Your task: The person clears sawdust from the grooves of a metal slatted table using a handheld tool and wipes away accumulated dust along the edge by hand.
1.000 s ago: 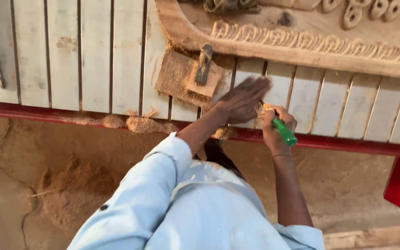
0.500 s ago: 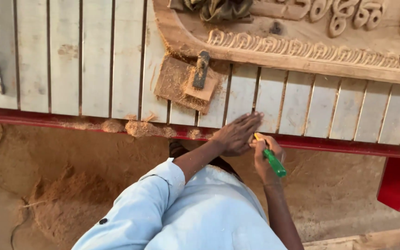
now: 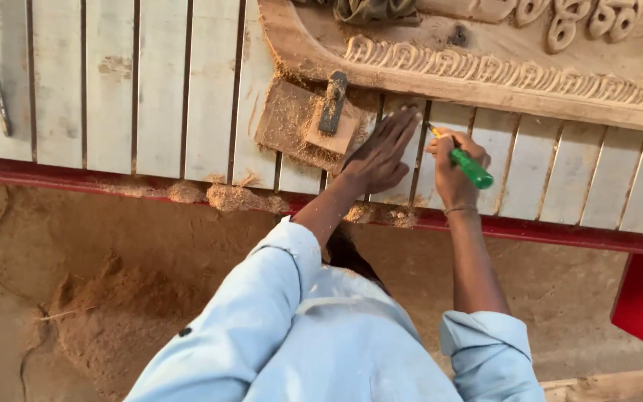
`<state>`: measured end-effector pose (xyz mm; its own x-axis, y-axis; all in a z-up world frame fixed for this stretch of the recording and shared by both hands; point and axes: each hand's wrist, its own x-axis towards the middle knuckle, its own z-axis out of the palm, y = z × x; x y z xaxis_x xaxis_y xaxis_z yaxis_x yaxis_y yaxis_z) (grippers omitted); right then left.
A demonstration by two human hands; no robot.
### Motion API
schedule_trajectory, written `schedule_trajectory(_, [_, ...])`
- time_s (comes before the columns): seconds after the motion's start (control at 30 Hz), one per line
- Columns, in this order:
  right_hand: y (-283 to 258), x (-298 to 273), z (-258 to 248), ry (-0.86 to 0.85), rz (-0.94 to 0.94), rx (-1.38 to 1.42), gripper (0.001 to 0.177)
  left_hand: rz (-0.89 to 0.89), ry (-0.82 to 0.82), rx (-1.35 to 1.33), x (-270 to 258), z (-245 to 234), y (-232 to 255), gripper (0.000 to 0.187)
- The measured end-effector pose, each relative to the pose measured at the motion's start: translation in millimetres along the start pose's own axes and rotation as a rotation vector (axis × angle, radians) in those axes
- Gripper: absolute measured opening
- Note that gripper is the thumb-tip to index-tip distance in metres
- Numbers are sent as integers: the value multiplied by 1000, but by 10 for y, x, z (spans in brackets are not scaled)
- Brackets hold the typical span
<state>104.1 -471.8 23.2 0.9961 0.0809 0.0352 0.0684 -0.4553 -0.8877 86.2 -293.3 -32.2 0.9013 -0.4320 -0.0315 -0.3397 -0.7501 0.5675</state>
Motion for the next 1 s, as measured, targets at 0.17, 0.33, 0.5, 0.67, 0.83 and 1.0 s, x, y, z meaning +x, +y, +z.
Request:
schedule_trajectory(0.17, [211,-203,38,14,25,-41,32,123,182,-63,-43,192,-144,92])
schedule_trajectory(0.33, [205,-912,-120,-119,83,-471,31,120,76,-31,-35,312,-200,93])
schedule_trajectory(0.5, [-97,-1006,-299,-26,18,-120,27,48,-73,57,18,270,-165,91])
schedule_trajectory(0.67, [16,-596,-182,-7,24,-37,29,32,-122,144,13,172,-109,86])
schedule_trajectory(0.83, [199,-667,-62,-71,139,-131,27,24,-212,202,2,-17,24,85])
schedule_trajectory(1.0, [-217,-1364,-303,-11,4,-136,22,137,-424,268,-144,61,138,97])
